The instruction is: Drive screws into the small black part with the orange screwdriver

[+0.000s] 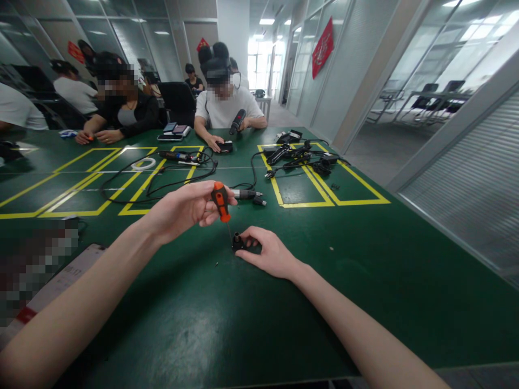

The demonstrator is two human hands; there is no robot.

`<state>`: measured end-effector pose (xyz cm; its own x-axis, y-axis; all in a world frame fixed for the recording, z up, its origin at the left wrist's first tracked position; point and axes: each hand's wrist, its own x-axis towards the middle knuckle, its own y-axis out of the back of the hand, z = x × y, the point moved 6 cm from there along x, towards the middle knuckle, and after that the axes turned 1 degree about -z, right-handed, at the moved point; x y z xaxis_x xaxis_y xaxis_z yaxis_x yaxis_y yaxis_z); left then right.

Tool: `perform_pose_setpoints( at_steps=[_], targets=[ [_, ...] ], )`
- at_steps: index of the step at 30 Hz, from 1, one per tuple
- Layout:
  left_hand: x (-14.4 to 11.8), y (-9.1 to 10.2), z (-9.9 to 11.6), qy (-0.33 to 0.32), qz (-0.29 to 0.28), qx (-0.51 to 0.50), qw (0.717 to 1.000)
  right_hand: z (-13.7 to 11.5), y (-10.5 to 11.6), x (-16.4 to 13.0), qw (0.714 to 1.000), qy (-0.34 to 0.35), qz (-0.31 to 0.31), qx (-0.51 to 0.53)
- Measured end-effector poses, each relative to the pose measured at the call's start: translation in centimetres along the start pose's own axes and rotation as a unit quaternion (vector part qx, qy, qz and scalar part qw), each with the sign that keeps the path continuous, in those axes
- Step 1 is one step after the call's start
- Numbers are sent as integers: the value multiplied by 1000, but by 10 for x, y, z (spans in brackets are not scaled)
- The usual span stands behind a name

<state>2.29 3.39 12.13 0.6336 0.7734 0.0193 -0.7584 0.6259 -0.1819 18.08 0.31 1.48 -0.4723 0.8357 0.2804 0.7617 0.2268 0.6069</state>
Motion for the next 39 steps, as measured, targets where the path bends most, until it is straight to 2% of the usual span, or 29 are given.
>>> perform_pose_setpoints(
  at_steps=[4, 15, 19, 25, 33, 39],
  targets=[
    [1, -1, -1, 9, -9, -11, 1000, -1, 0, 0, 1000, -5, -1, 9],
    [-2, 1, 1, 1, 10, 28, 1000, 1, -1, 0, 1000, 1, 0, -11],
    [-1, 2, 2, -7, 7, 10, 1000, 1, 0, 0, 1000, 1, 4, -4],
    [2, 1, -1, 13, -8, -18, 1000, -1, 0, 0, 1000, 5, 1, 3],
    [-1, 0, 1, 5, 9, -14, 1000, -1, 0, 0, 1000, 5, 1, -2],
    [0, 0, 1, -8, -9, -7, 1000, 1, -1, -1, 1000, 6, -2, 2]
  ],
)
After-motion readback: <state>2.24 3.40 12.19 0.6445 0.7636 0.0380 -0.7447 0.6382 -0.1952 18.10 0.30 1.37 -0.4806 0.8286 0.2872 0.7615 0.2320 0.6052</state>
